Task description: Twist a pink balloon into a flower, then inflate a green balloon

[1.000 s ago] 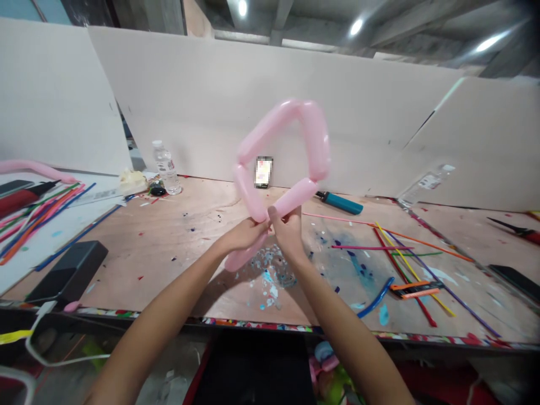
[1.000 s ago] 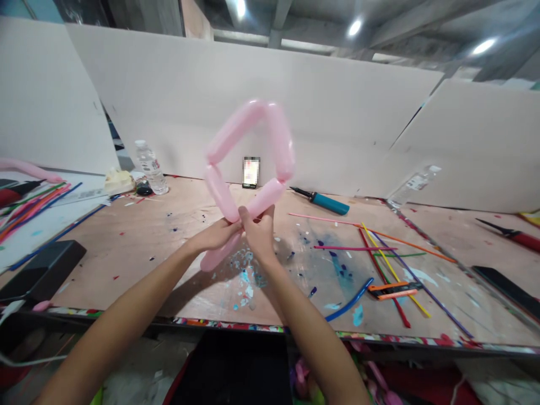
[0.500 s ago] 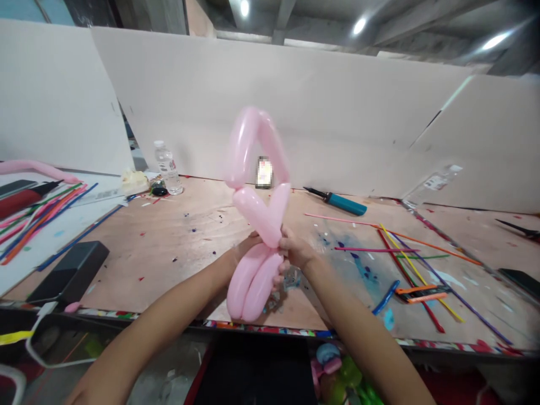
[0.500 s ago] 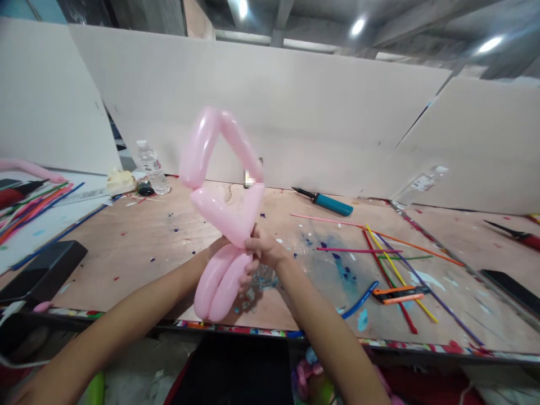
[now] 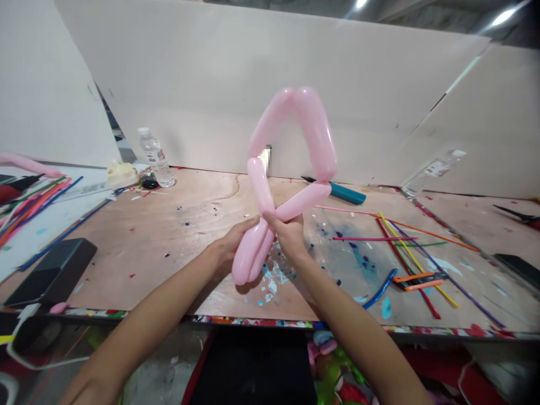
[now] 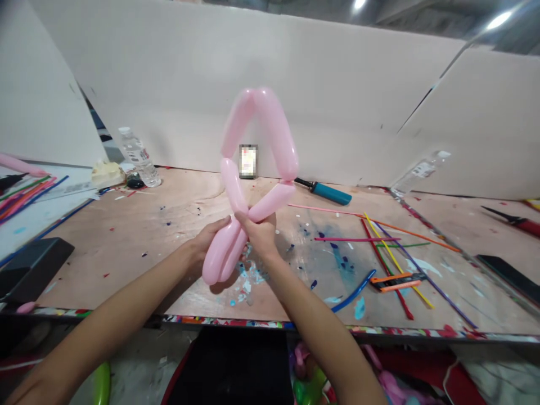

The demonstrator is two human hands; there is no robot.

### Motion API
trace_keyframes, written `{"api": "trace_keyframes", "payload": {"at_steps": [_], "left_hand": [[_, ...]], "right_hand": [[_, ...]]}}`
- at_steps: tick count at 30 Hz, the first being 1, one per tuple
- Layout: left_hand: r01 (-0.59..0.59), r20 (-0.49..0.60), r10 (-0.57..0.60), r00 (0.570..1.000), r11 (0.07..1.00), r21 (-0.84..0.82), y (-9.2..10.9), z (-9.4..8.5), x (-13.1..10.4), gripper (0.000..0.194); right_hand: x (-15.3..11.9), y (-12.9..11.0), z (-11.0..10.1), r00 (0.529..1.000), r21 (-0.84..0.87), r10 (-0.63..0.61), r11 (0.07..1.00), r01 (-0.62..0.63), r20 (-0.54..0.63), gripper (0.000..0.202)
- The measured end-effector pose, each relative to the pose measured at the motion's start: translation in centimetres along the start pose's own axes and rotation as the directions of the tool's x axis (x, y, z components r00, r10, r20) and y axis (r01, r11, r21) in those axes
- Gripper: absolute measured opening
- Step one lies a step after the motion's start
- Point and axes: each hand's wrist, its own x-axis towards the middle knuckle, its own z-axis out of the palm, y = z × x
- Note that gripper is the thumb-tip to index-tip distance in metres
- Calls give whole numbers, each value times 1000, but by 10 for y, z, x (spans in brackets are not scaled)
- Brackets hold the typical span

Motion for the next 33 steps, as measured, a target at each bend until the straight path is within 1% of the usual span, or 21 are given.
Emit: {"api": "trace_keyframes", "payload": {"at_steps": [2, 3, 5, 7, 9, 12, 14, 16, 18, 21, 23, 24, 25, 26, 27, 28, 29, 30, 31, 32, 33], "left_hand": [[-87, -27, 96, 995, 968, 236, 5, 2, -7, 58], [-160, -27, 185, 982, 905, 395, 8, 4, -10, 57], [-262, -26, 404, 914, 639, 723, 14, 7, -13, 60], [-165, -48, 598, 800, 296, 941, 19, 11, -16, 69], [33, -44, 720, 693, 29, 999, 21, 17, -19, 72], [162, 75, 765, 639, -230, 960, 14, 25, -22, 58], [135, 167, 775, 609, -309, 942, 5, 32, -24, 48], [33, 239, 773, 588, -317, 948, -5, 39, -25, 45], [-142, 284, 755, 591, -249, 958, -13, 45, -26, 47], [-376, 204, 778, 594, 45, 925, -15, 50, -22, 40], [-421, 32, 813, 582, 268, 866, -11, 47, -14, 39], [-423, -55, 799, 599, 374, 825, -9, 43, -9, 45], [-420, -114, 752, 649, 479, 771, -6, 38, -4, 56], [-417, -121, 668, 734, 584, 697, -3, 33, 1, 66], [-407, -78, 573, 816, 665, 627, 0, 28, 4, 72], [-391, -7, 484, 875, 715, 579, 2, 23, 6, 74], [-374, 58, 420, 906, 728, 574, 6, 19, 7, 72], [-355, 79, 396, 915, 695, 625, 9, 16, 6, 69], [-320, 50, 413, 909, 617, 719, 13, 13, 4, 66], [-254, -12, 470, 882, 498, 829, 16, 12, 2, 63], [-156, -69, 555, 829, 349, 924, 18, 12, -1, 58]], "right_hand": [[3, 2, -1, 999, 64, 20, 998, -18, -39, 33], [4, 3, -1, 997, 110, 37, 994, -29, -63, 33], [3, 2, 2, 993, 233, 102, 969, -87, -55, 34], [0, -1, 8, 990, 318, 128, 943, -103, -59, 34], [-3, -6, 14, 989, 385, 131, 918, -94, -71, 36], [-5, -10, 18, 982, 437, 129, 898, -57, -137, 37], [-3, -11, 16, 978, 432, 87, 902, 3, -187, 36], [1, -10, 10, 976, 417, 42, 907, 53, -214, 35], [7, -9, 1, 971, 403, 42, 914, 58, -235, 35], [15, -11, -10, 972, 391, 79, 920, 14, -222, 37], [16, -14, -14, 986, 410, 87, 912, -20, -145, 37], [15, -15, -14, 990, 429, 93, 902, -40, -104, 37], [14, -17, -13, 993, 452, 104, 890, -65, -62, 37], [12, -18, -12, 993, 470, 116, 878, -92, -24, 37], [10, -19, -10, 992, 484, 126, 868, -115, 9, 37], [8, -19, -8, 991, 490, 130, 861, -133, 40, 37], [7, -19, -7, 991, 491, 123, 861, -134, 56, 37], [6, -18, -5, 993, 488, 106, 865, -119, 54, 37], [6, -16, -4, 996, 484, 86, 870, -92, 34, 37], [7, -13, -3, 998, 482, 68, 874, -60, 1, 37], [9, -11, -3, 997, 481, 60, 876, -35, -38, 38]]}}
